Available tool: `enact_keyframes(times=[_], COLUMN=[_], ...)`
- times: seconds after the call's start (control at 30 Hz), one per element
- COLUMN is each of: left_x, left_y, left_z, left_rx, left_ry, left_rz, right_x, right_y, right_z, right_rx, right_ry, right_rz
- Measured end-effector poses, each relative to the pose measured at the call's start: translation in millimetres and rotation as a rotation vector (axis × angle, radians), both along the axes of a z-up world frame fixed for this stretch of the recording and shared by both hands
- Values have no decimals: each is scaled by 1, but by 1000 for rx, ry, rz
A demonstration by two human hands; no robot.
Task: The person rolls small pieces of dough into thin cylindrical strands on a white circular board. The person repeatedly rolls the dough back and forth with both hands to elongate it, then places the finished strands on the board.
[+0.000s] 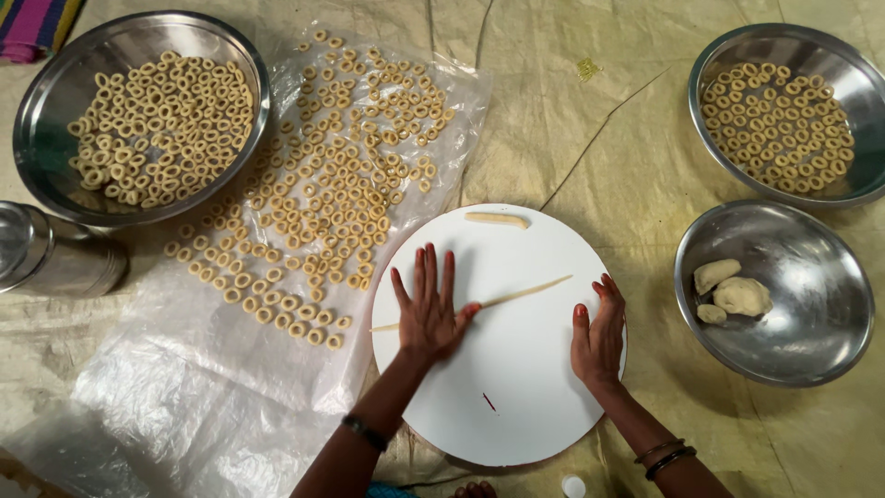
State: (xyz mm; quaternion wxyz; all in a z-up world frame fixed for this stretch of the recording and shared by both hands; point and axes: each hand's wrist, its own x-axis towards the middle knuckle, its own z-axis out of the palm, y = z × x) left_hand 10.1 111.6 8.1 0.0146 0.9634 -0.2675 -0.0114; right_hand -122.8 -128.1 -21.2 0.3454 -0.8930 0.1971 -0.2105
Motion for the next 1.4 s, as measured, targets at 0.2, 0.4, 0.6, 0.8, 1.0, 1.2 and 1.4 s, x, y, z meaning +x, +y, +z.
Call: enact_keyframes(times=[0.2, 0.4, 0.6, 0.8, 1.0, 1.2, 1.4], left_x=[-6, 69, 45, -30, 9, 66, 44], left_y=[4, -10, -7, 13, 3, 1, 31], left_z=[4, -3, -1, 2, -1, -1, 0], left_rx=[-31, -69, 31, -129, -109, -72, -67], left_ry=[48, -31, 27, 7, -7, -6, 10], left_rz=[-37, 151, 98, -87, 1, 145, 139], right_x=[-1, -1, -1, -1, -2, -2, -2], right_y=[-1, 1, 2, 1, 1, 0, 0], right_z=[-2, 3, 5, 2, 2, 1, 1], right_rx=[-17, 43, 42, 14, 29, -5, 1], right_ry=[31, 33, 23, 13, 56, 60, 17], right_rz=[9, -20, -6, -3, -23, 0, 15])
